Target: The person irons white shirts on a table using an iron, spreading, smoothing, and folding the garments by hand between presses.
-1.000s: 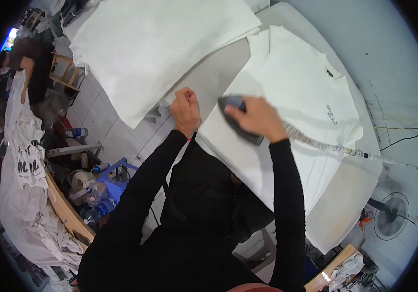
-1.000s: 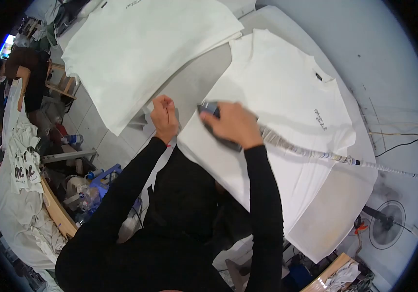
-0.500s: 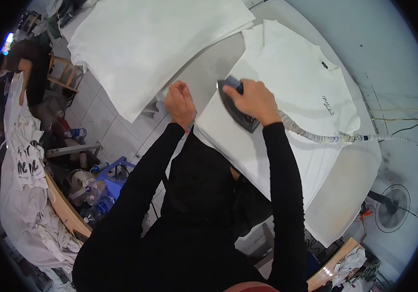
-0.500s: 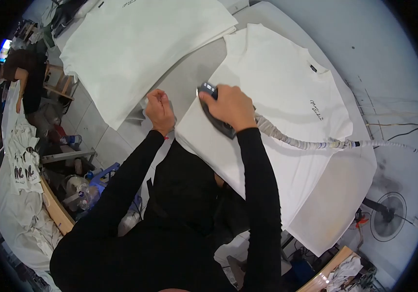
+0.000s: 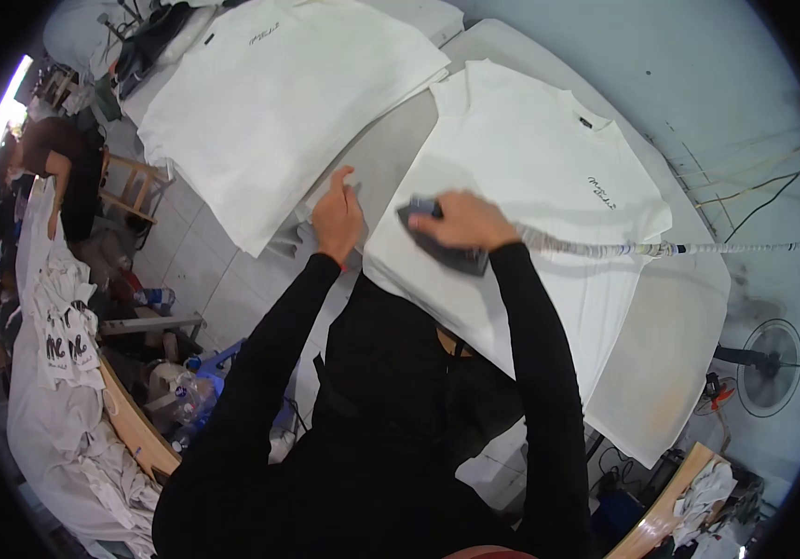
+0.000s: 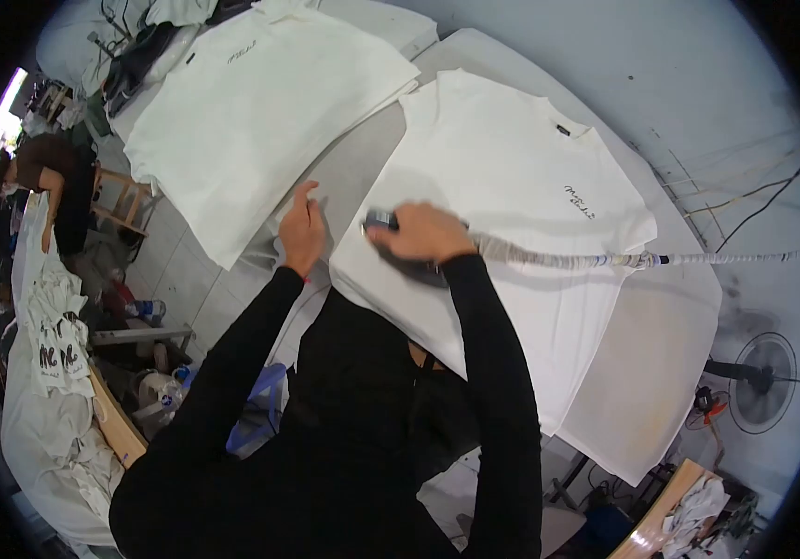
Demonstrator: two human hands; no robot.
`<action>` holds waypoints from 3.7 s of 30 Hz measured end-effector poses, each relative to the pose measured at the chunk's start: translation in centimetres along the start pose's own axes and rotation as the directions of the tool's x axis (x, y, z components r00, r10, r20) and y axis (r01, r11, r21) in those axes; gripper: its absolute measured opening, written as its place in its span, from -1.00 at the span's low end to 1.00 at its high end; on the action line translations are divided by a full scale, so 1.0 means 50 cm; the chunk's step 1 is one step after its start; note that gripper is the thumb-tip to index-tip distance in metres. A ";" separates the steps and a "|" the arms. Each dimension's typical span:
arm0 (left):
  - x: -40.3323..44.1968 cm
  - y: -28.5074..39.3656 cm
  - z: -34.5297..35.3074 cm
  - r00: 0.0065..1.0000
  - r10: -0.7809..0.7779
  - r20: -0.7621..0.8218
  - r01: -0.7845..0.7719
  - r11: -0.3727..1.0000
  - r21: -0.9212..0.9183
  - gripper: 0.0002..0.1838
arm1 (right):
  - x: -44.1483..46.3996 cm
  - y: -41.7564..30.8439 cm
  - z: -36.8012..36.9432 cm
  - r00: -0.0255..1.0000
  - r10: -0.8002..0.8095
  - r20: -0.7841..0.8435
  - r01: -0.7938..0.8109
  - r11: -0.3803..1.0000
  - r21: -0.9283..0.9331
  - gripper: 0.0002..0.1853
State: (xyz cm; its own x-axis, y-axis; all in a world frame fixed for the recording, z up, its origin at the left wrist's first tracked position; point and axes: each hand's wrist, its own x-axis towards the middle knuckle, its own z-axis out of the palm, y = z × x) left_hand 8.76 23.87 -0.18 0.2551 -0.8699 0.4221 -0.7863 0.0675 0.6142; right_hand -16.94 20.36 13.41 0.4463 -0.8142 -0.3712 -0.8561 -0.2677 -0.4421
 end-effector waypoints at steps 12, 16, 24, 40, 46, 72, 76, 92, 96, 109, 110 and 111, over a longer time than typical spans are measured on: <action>-0.046 0.088 -0.062 0.807 0.234 0.542 -0.433 0.859 0.274 -0.31 | -0.501 0.390 0.042 0.814 0.480 -0.327 -0.412 0.874 0.256 -0.33; -0.040 0.118 -0.071 0.773 0.205 0.600 -0.415 0.879 0.234 -0.37 | -0.686 0.527 0.092 0.536 0.671 -0.511 -0.581 0.733 0.353 -0.24; -0.034 0.157 -0.110 0.785 -0.019 0.620 -0.259 0.898 0.355 -0.38 | -0.925 0.765 0.157 0.163 0.889 -0.428 -0.706 0.408 0.578 -0.16; -0.169 0.056 -0.098 0.867 -0.126 0.482 0.007 0.970 0.241 -0.07 | -0.723 0.657 0.074 0.214 0.839 -0.501 -0.689 0.493 0.531 -0.10; -0.160 0.061 -0.109 0.834 -0.112 0.540 -0.021 0.972 0.233 -0.08 | -0.453 0.346 -0.039 0.581 0.629 -0.516 -0.190 0.722 0.665 -0.38; -0.012 0.684 -0.052 0.460 0.882 0.101 -0.409 0.312 -0.858 -0.69 | 0.050 -0.038 0.045 0.928 0.065 -0.367 0.008 0.981 0.195 -0.50; -0.057 0.848 0.002 0.092 0.940 0.329 -0.448 0.334 -0.829 -0.47 | 0.053 -0.021 0.023 0.913 0.078 -0.400 -0.011 0.986 0.168 -0.52; -0.146 0.714 0.385 -0.300 0.454 0.839 -0.288 0.795 -0.534 -0.54 | 0.054 -0.033 0.044 0.897 0.003 -0.441 0.003 1.000 0.014 -0.43; -0.148 0.706 0.426 -0.147 0.587 0.796 -0.326 0.731 -0.599 -0.66 | 0.053 -0.039 0.037 0.900 -0.002 -0.436 0.000 1.000 -0.004 -0.41; -0.042 0.792 0.292 0.248 0.872 0.421 -0.085 0.453 -0.887 -0.62 | 0.060 -0.037 0.028 0.934 0.013 -0.358 -0.017 1.000 -0.007 -0.38; -0.035 0.793 0.286 0.290 0.881 0.373 -0.175 0.432 -0.885 -0.56 | 0.063 -0.035 0.028 0.934 0.013 -0.356 -0.016 1.000 -0.004 -0.37; -0.031 0.795 0.280 0.326 0.889 0.322 -0.264 0.412 -0.872 -0.50 | 0.065 -0.034 0.030 0.935 0.015 -0.354 -0.016 1.000 0.000 -0.37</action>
State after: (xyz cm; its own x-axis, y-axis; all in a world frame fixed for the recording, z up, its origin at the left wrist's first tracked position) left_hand -30.77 21.07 14.22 -0.7968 -0.3807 0.4692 0.0992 0.6836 0.7231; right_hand -13.67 18.94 11.75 0.3127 -0.9476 -0.0650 -0.8631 -0.2549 -0.4360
